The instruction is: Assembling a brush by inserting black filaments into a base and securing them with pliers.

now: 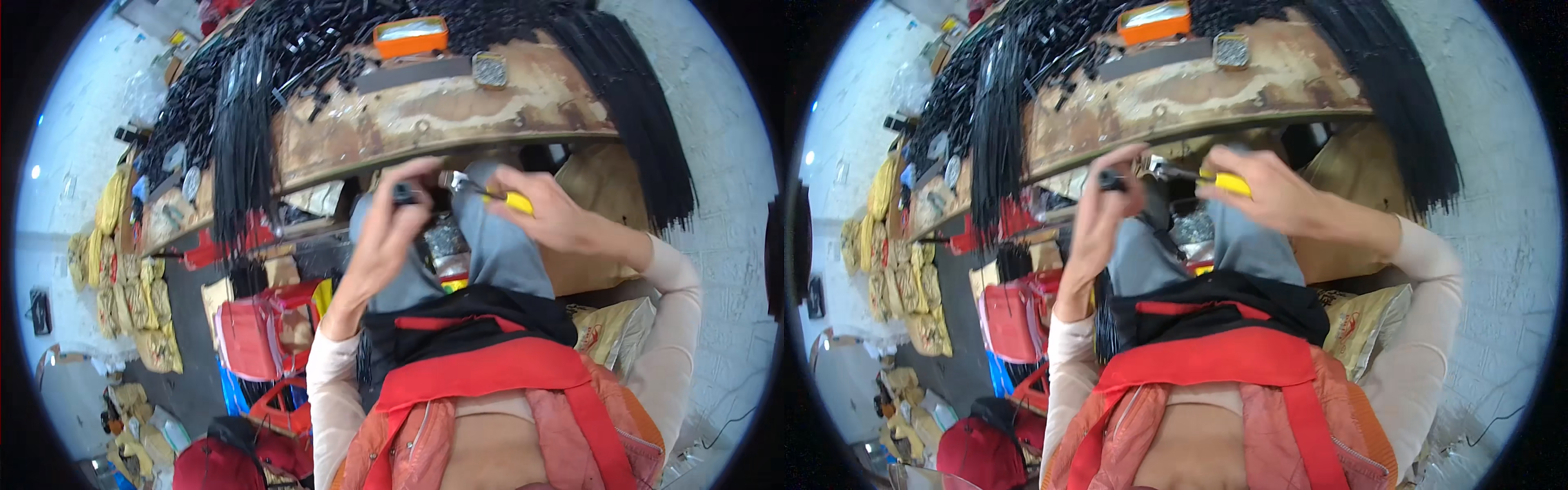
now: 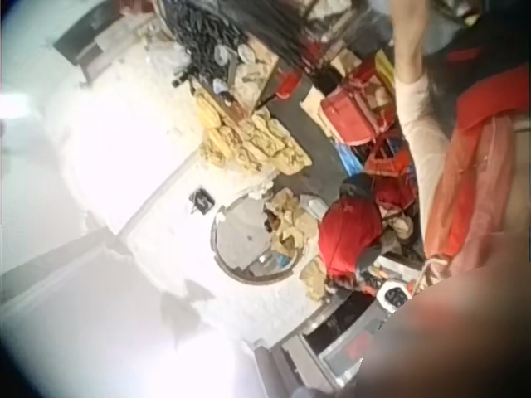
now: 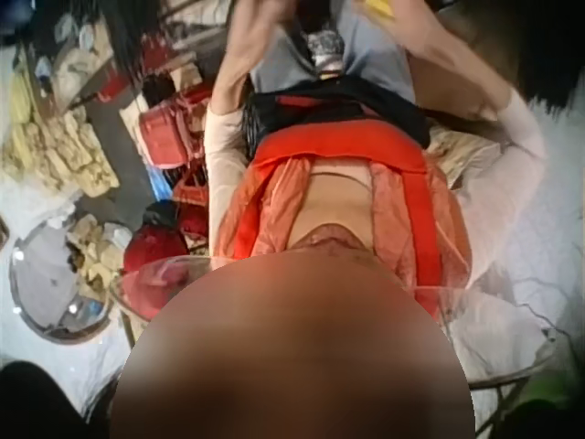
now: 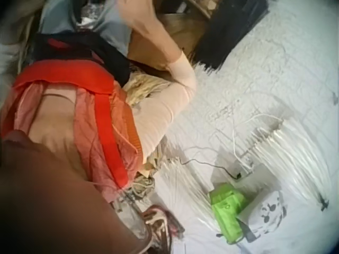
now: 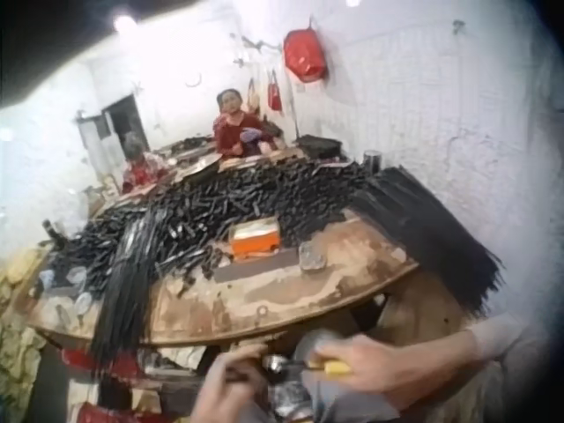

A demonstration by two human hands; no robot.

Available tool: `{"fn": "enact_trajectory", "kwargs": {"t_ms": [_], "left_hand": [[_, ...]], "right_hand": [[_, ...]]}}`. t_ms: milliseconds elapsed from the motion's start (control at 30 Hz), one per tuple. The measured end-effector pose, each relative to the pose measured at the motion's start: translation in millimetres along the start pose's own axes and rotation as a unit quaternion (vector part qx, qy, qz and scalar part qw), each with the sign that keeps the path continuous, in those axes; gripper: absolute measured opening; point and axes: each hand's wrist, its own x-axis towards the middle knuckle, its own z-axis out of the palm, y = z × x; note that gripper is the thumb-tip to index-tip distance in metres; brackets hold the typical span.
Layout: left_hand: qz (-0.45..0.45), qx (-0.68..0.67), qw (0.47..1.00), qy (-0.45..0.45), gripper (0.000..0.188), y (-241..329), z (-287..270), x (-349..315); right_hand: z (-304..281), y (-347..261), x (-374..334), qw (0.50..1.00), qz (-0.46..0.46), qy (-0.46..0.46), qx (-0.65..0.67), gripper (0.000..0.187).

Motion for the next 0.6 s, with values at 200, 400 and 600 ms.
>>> {"fn": "enact_trajectory", "kwargs": {"t_ms": [200, 400, 600], "left_hand": [[0.042, -0.049, 0.997, 0.045, 0.062, -4.3, -21.0, 26.2], [-0.033, -0.08, 0.996, 0.033, 0.046, -33.2, -8.9, 44.8], [-0.053, -0.06, 0.997, 0.006, 0.053, -45.2, -8.6, 50.7]], "right_hand": [[-61.9, 128.8, 94.7, 0.956, -0.047, 0.182, -0.227, 0.031], [-68.3, 158.2, 152.9, 0.894, -0.064, 0.177, -0.408, 0.026], [-70.6, 155.7, 155.4, 0.908, -0.063, 0.187, -0.37, 0.019]]}}
